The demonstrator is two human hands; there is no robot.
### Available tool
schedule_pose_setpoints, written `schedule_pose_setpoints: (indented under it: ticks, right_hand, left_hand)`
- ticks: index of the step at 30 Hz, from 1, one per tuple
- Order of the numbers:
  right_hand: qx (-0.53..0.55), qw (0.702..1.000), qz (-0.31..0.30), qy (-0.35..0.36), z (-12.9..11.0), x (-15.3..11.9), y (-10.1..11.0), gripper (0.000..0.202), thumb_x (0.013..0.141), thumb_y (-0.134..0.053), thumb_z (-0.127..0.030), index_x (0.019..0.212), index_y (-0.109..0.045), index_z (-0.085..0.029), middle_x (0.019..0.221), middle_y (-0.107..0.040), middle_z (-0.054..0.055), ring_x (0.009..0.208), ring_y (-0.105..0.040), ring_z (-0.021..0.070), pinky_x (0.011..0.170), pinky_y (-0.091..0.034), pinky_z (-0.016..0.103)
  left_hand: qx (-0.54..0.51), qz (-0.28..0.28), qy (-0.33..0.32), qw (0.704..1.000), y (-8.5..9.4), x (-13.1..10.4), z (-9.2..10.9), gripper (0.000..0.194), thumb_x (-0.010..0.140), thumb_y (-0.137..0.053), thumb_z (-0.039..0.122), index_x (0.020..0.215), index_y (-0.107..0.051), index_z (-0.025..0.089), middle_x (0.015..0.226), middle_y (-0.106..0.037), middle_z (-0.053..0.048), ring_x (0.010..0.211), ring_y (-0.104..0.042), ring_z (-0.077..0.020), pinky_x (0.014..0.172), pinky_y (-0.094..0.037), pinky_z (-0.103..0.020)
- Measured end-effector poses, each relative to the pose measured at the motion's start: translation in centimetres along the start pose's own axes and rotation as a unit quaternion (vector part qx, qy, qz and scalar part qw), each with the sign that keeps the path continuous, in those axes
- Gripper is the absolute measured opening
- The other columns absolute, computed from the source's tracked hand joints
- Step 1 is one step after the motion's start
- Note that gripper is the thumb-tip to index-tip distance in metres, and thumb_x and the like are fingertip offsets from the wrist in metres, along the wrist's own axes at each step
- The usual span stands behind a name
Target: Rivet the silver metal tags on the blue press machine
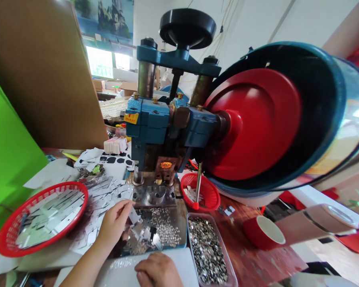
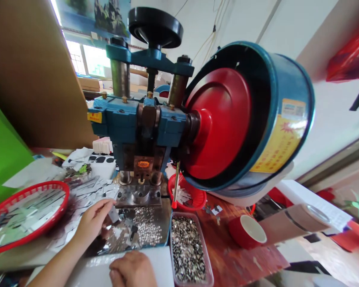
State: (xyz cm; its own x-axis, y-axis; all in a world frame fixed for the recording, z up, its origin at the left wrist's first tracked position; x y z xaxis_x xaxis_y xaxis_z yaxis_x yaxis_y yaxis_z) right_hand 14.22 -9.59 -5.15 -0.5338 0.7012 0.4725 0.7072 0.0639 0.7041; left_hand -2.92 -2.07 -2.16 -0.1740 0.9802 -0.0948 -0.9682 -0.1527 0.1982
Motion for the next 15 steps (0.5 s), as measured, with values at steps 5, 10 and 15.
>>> schedule_pose_setpoints:
  ticks: [5,10,15]
  right_hand:
    - [-0.019,1.0,-0.001,0.008,-0.2,0.0,-0.1,0.037,0.095,-0.036,-0.04,0.08,-0.065,-0.023,0.061,-0.066,0.001,0.054,-0.057,0.0136,0.055,-0.041,0.023]
    - [-0.035,0.998,0.03,0.053,0.1,-0.1,-0.3,0.041,0.096,-0.031,-0.04,0.076,-0.062,-0.023,0.056,-0.064,0.0,0.049,-0.055,0.0125,0.05,-0.039,0.024]
    - [-0.034,0.996,0.026,0.077,1.1,-0.8,-1.2,0.04,0.096,-0.03,-0.038,0.076,-0.061,-0.024,0.054,-0.062,0.0,0.047,-0.053,0.0128,0.049,-0.04,0.024]
  left_hand:
    - [-0.021,-0.037,0.013,0.999,-0.4,-0.3,0.1,0.039,0.077,-0.054,0.054,0.094,-0.065,0.02,0.056,-0.053,0.004,0.043,-0.047,-0.0116,0.032,-0.035,-0.019]
    - [0.017,-0.064,-0.006,0.998,-0.7,-0.7,0.3,0.035,0.08,-0.051,0.053,0.089,-0.065,0.022,0.061,-0.053,0.003,0.039,-0.048,-0.0109,0.032,-0.034,-0.02]
    - [0.041,-0.047,-0.04,0.997,-0.7,-0.7,0.8,0.031,0.082,-0.049,0.049,0.082,-0.066,0.023,0.06,-0.054,0.003,0.042,-0.047,-0.0111,0.036,-0.034,-0.02]
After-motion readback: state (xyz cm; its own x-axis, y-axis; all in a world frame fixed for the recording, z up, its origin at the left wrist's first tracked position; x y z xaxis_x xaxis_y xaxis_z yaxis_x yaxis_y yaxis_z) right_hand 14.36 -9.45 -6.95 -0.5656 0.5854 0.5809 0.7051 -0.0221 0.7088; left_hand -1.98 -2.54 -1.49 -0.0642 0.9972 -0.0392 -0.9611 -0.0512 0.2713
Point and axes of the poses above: each hand's wrist, its own x-axis towards the middle knuckle, its own y-axis out of the back of the hand, z = x × y, the point moved 3 cm from there along x, towards the middle knuckle
